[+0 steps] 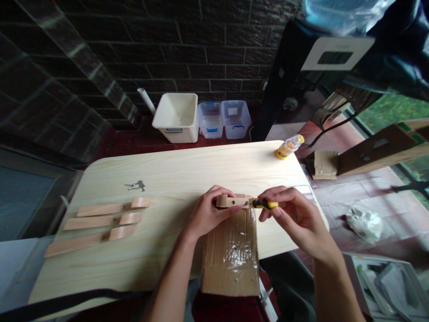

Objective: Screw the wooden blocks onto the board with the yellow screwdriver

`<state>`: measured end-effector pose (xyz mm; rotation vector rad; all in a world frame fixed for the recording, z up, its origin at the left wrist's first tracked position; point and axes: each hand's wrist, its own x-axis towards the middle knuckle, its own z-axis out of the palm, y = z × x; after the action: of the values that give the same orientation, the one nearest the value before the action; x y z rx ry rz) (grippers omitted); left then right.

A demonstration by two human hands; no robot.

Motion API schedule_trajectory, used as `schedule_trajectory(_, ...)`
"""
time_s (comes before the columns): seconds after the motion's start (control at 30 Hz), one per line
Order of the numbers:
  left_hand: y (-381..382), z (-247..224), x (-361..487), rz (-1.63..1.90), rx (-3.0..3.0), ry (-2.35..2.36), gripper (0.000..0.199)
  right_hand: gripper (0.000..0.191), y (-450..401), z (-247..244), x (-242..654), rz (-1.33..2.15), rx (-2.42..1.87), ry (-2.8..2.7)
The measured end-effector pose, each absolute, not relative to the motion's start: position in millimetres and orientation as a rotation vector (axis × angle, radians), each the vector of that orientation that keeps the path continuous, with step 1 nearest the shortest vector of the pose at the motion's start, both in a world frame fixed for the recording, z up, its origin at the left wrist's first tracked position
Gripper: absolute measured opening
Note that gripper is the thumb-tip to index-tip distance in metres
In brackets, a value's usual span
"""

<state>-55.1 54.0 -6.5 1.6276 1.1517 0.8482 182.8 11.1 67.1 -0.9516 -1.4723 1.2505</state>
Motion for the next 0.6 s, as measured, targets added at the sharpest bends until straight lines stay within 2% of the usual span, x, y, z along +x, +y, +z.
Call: schedule_trajectory(0.6, 54.4, -8.5, -54.1, 0.851, 1.623, 1.157, 0.027, 0.013, 9.6, 70.3, 183.0, 1.251, -0.953, -1.491)
